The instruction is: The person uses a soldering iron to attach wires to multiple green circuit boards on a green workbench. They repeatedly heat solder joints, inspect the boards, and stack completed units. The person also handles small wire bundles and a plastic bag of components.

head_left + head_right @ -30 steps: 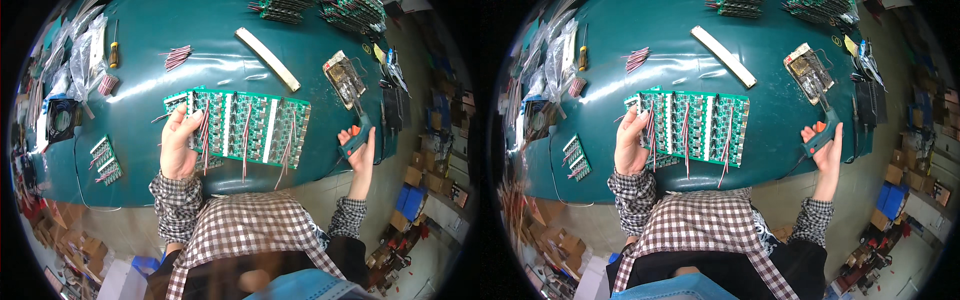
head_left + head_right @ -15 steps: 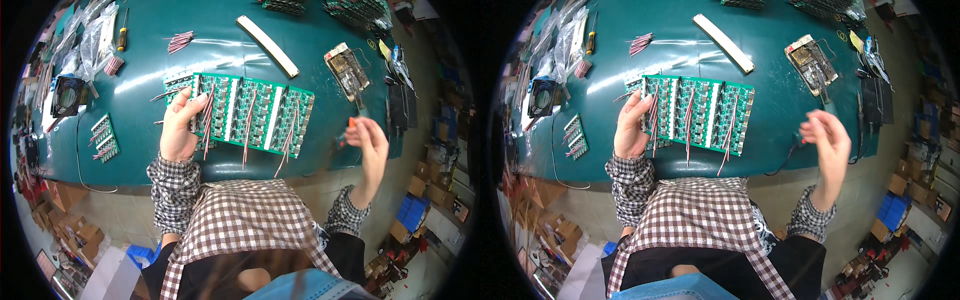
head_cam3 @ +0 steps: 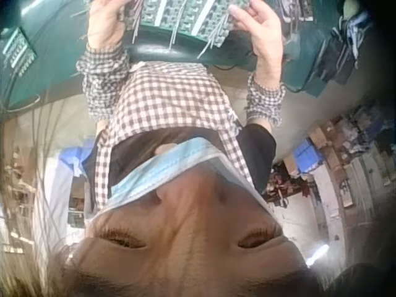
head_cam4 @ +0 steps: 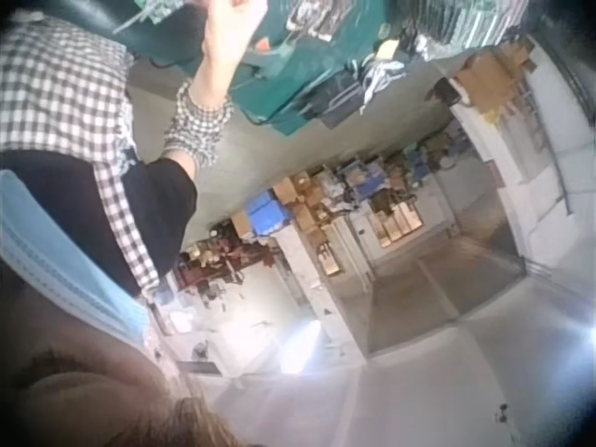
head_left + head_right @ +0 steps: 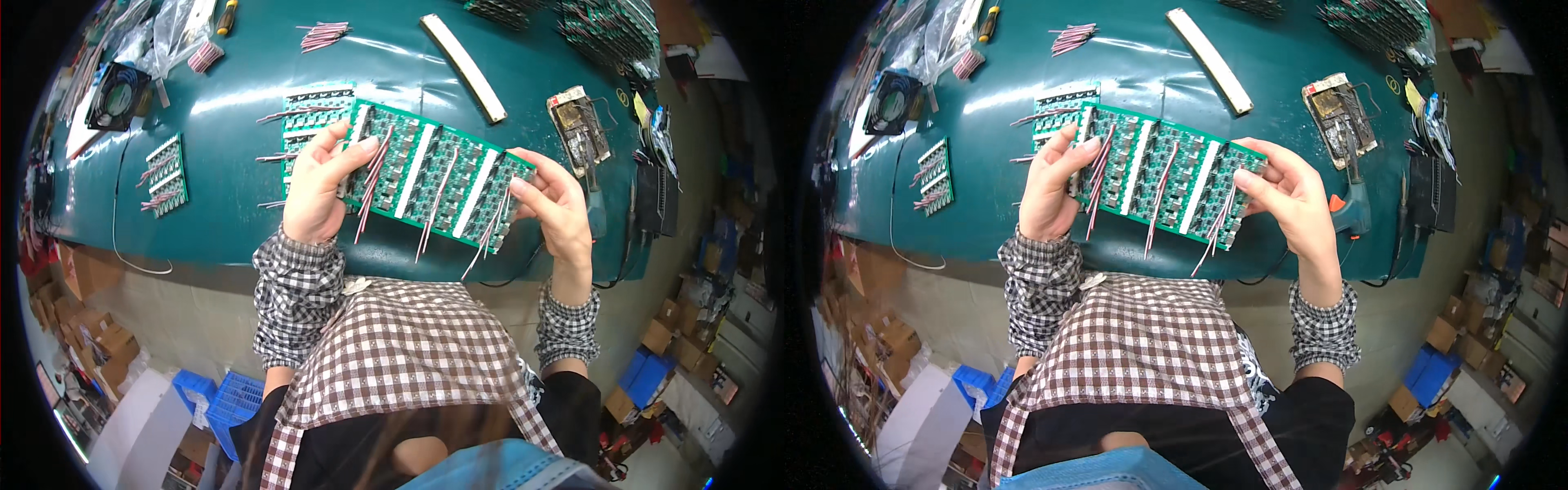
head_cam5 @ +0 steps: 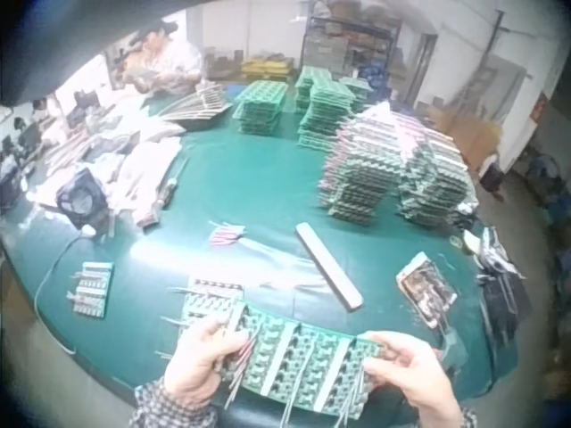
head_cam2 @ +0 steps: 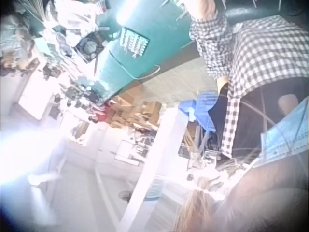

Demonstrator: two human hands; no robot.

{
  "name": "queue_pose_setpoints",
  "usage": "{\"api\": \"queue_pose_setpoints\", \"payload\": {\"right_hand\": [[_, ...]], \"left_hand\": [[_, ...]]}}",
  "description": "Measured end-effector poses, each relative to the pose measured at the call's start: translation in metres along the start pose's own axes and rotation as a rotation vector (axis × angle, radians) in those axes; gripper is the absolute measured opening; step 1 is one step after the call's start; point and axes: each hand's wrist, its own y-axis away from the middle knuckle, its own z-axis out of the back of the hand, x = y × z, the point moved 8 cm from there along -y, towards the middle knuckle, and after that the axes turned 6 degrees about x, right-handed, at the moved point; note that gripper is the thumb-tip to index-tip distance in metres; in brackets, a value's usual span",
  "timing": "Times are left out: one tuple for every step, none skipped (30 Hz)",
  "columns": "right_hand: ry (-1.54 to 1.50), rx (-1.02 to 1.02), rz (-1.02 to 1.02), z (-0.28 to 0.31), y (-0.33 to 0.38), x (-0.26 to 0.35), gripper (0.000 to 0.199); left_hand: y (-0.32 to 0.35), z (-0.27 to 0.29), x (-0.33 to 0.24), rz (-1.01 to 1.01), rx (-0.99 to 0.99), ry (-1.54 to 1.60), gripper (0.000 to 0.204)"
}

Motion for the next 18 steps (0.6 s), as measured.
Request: {"api": "queue_pose_setpoints", "payload": {"right_hand": [[0.000,-0.010,0.006,0.001,-0.002,-0.002,0.041],[-0.003,-0.024,0.015,0.001,-0.003,-0.004,0.041],[-0.006,-0.038,0.024,0.001,-0.004,-0.006,0.041],[-0.026,-0.055,0.017,0.003,-0.006,-0.010,0.041],[-0.051,-0.055,-0.003,0.002,-0.006,-0.013,0.042],[-0.076,-0.055,-0.023,0.001,-0.006,-0.016,0.043],[-0.100,-0.057,-0.043,0.000,-0.005,-0.019,0.043],[-0.119,-0.038,-0.041,-0.003,-0.006,-0.022,0.044],[-0.129,-0.036,-0.029,-0.006,-0.007,-0.023,0.044],[-0.139,-0.036,-0.017,-0.010,-0.008,-0.023,0.044],[-0.148,-0.035,-0.007,-0.014,-0.009,-0.022,0.044],[-0.143,-0.045,0.000,-0.019,-0.010,-0.020,0.044],[-0.143,-0.049,-0.006,-0.021,-0.012,-0.021,0.043],[-0.140,-0.055,-0.014,-0.022,-0.014,-0.022,0.043],[-0.136,-0.060,-0.022,-0.023,-0.016,-0.024,0.043],[-0.152,-0.047,-0.017,-0.028,-0.018,-0.024,0.042],[-0.143,-0.055,-0.025,-0.032,-0.020,-0.024,0.042],[-0.134,-0.064,-0.034,-0.035,-0.022,-0.024,0.042]], "left_hand": [[0.001,-0.001,0.000,0.003,0.002,-0.002,0.035],[0.002,0.001,0.000,0.002,-0.003,0.008,0.034],[0.004,0.004,-0.001,0.002,-0.007,0.016,0.033],[0.005,0.006,-0.002,0.002,-0.011,0.024,0.033],[0.007,0.003,-0.007,0.027,-0.002,0.079,0.033],[0.010,-0.002,-0.014,0.053,0.008,0.134,0.033],[0.013,-0.004,-0.018,0.079,0.019,0.190,0.034],[0.014,-0.004,-0.021,0.062,0.040,0.183,0.035],[0.016,-0.002,-0.024,0.048,0.049,0.179,0.036],[0.017,-0.001,-0.026,0.034,0.058,0.175,0.036],[0.018,0.001,-0.028,0.022,0.065,0.173,0.037],[0.020,0.000,-0.032,0.014,0.073,0.170,0.037],[0.020,0.001,-0.035,0.002,0.074,0.149,0.037],[0.021,0.002,-0.038,-0.009,0.076,0.133,0.038],[0.021,0.003,-0.042,-0.020,0.078,0.117,0.038],[0.022,0.003,-0.045,-0.011,0.102,0.147,0.038],[0.022,0.006,-0.048,-0.011,0.101,0.158,0.038],[0.021,0.008,-0.050,-0.012,0.101,0.170,0.038]]}}
